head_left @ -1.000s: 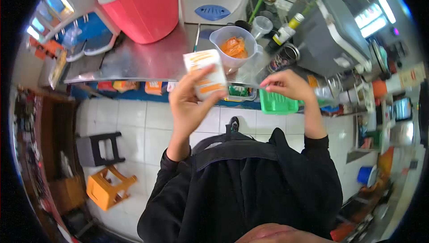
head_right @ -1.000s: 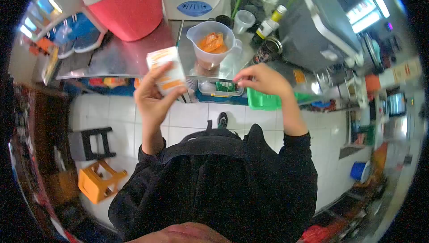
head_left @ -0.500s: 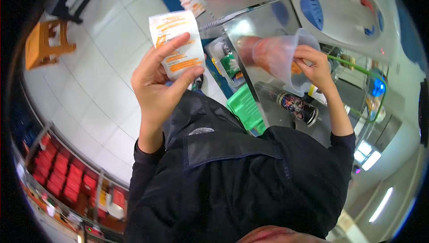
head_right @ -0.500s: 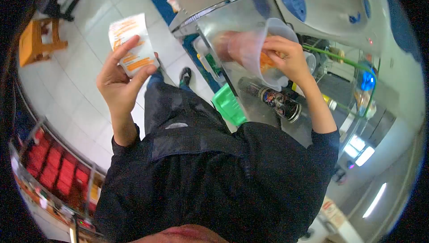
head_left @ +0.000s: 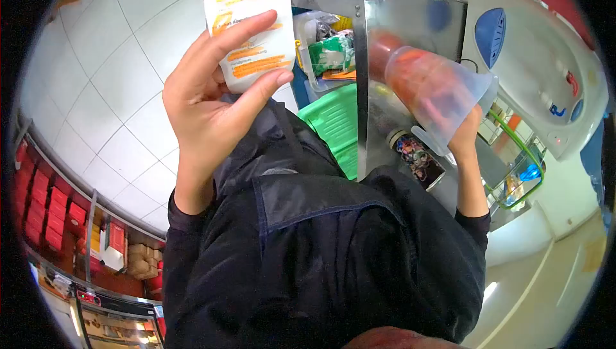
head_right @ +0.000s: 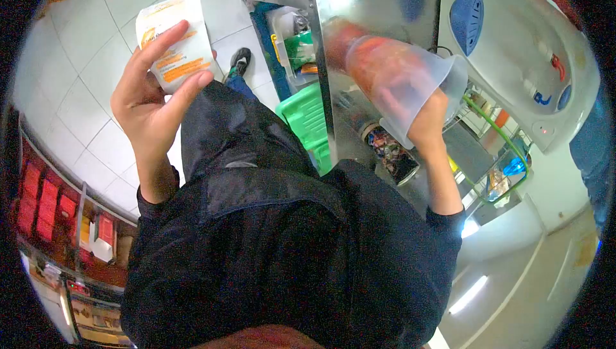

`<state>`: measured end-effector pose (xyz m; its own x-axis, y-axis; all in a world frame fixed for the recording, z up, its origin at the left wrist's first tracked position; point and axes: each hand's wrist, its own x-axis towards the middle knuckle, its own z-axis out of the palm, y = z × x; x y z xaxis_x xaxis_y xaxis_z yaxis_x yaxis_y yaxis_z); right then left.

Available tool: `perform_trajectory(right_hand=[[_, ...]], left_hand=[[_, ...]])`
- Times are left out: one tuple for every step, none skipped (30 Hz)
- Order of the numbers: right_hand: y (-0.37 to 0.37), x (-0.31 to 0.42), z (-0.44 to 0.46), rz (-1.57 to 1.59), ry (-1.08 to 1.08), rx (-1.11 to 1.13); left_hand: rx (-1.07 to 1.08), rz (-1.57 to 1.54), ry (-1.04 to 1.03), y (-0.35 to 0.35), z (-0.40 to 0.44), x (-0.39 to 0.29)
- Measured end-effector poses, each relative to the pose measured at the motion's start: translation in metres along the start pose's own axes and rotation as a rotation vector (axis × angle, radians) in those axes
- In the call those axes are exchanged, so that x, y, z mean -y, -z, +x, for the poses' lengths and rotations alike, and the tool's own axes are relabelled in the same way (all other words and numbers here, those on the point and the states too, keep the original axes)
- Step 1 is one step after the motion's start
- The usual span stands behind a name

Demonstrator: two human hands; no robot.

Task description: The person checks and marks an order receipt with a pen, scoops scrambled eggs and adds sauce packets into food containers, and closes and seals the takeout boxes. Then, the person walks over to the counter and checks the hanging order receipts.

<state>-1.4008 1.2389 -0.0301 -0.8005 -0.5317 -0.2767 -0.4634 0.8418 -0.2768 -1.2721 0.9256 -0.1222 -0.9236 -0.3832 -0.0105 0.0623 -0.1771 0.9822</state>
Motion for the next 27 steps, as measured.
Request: perform_trajectory(right_hand=[[-0.003,-0.002,0.000,-0.013,-0.021,0.007],[-0.005,-0.005,0.000,-0.021,-0.043,-0.001],[-0.006,-0.006,0.001,-0.047,-0.015,-0.004],[-0.007,-0.006,0.002,-0.073,0.013,-0.010],[-0.008,-0.006,0.003,-0.098,0.042,-0.019],[-0.008,-0.008,0.002,-0.139,0.045,0.010],[-0.007,-0.011,0.001,-0.180,0.048,0.041],[-0.006,-0.014,0.000,-0.221,0.052,0.070],[-0.008,-0.014,-0.001,-0.222,0.063,0.054],[-0.009,-0.014,-0.002,-0.222,0.075,0.038],[-0.010,-0.015,-0.004,-0.222,0.086,0.021],[-0.011,-0.016,-0.004,-0.276,0.085,-0.009],[-0.011,-0.017,-0.006,-0.329,0.083,-0.036],[-0.012,-0.017,-0.007,-0.383,0.080,-0.064],[-0.011,-0.014,-0.007,-0.402,0.048,-0.038],[-0.009,-0.011,-0.005,-0.421,0.017,-0.013],[-0.007,-0.007,-0.003,-0.440,-0.016,0.013],[-0.006,-0.005,-0.003,-0.453,-0.022,0.050],[-0.005,-0.004,-0.002,-0.465,-0.027,0.086],[-0.004,-0.004,-0.002,-0.477,-0.034,0.123],[-0.003,-0.008,-0.002,-0.465,0.027,0.140],[-0.001,-0.014,-0.001,-0.452,0.088,0.156],[-0.001,-0.018,-0.001,-0.438,0.148,0.172],[-0.001,-0.017,-0.001,-0.429,0.142,0.182],[-0.001,-0.016,-0.002,-0.420,0.134,0.191],[-0.001,-0.015,-0.003,-0.412,0.127,0.201],[-0.001,-0.014,-0.002,-0.412,0.113,0.189]], left_hand=[[-0.003,-0.012,0.015,0.001,-0.002,0.003],[0.003,-0.018,0.018,0.001,-0.001,0.005],[-0.008,-0.031,0.029,0.001,-0.003,0.006],[-0.017,-0.043,0.038,0.001,-0.003,0.007],[-0.025,-0.054,0.045,0.002,-0.004,0.009],[-0.027,-0.057,0.044,0.002,-0.004,0.010],[-0.029,-0.061,0.045,0.003,-0.005,0.012],[-0.031,-0.064,0.044,0.003,-0.006,0.013],[-0.029,-0.064,0.048,0.004,-0.006,0.014],[-0.027,-0.064,0.052,0.004,-0.007,0.014],[-0.025,-0.063,0.055,0.005,-0.008,0.015],[-0.027,-0.066,0.051,0.006,-0.008,0.016],[-0.029,-0.070,0.048,0.006,-0.008,0.018],[-0.029,-0.074,0.047,0.007,-0.009,0.019],[-0.034,-0.083,0.049,0.007,-0.010,0.020],[-0.039,-0.092,0.050,0.008,-0.011,0.020],[-0.043,-0.101,0.053,0.008,-0.012,0.021],[-0.051,-0.058,0.053,0.008,-0.013,0.022],[-0.059,-0.015,0.053,0.007,-0.014,0.023],[-0.066,0.027,0.055,0.007,-0.015,0.024],[-0.060,0.014,0.060,0.007,-0.016,0.025],[-0.055,0.001,0.064,0.008,-0.016,0.025],[-0.049,-0.011,0.068,0.008,-0.016,0.026],[-0.057,-0.012,0.074,0.008,-0.017,0.026],[-0.064,-0.013,0.079,0.007,-0.017,0.027],[-0.071,-0.015,0.086,0.006,-0.018,0.027],[-0.071,-0.021,0.081,0.006,-0.018,0.028]])
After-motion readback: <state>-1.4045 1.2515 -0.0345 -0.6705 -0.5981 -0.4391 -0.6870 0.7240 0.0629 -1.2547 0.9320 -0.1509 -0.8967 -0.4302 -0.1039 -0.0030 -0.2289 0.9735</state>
